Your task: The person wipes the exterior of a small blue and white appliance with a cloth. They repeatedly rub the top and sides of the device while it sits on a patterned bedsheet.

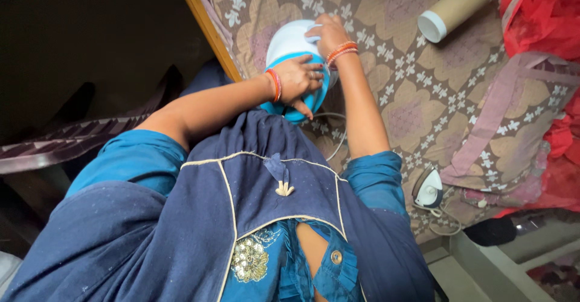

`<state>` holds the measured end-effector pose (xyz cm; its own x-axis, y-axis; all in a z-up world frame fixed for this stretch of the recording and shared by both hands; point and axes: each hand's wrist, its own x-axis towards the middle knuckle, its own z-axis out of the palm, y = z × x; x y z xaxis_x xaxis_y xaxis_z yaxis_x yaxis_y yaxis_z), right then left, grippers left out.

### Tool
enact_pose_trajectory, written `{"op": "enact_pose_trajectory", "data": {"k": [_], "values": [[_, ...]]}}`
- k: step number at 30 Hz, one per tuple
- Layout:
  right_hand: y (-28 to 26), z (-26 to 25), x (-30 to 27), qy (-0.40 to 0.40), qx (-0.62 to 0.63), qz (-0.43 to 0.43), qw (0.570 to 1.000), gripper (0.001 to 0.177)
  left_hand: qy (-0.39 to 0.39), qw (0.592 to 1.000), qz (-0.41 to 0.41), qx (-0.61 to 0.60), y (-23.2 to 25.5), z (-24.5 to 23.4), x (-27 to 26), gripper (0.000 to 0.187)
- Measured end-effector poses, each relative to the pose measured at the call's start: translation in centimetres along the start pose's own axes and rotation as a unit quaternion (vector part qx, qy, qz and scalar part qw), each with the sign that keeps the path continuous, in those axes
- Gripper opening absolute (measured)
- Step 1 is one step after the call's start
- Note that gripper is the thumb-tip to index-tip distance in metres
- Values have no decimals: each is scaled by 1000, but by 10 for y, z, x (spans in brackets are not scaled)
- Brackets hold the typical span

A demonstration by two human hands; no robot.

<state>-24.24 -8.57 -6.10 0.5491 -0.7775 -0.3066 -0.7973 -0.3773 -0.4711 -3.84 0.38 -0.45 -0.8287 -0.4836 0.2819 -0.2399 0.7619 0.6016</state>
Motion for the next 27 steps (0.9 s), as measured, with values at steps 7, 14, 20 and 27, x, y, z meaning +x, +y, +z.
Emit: {"op": "enact_pose_trajectory", "data": {"k": [7, 14, 20, 27], "values": [[-15, 19, 64, -144, -87, 4, 986, 29, -18, 1000, -16, 0, 2, -4, 3, 95], [-22, 10, 51, -121, -37, 51, 991, 51, -10, 1000, -5, 8, 4, -2, 1, 98], [-5, 10, 11, -30, 19, 61, 997, 45, -13, 1000, 3, 28, 4, -2, -2, 96], [-32, -15, -43, 36, 47, 156, 986, 41, -39, 998, 5, 52, 0, -7, 0, 94]]}}
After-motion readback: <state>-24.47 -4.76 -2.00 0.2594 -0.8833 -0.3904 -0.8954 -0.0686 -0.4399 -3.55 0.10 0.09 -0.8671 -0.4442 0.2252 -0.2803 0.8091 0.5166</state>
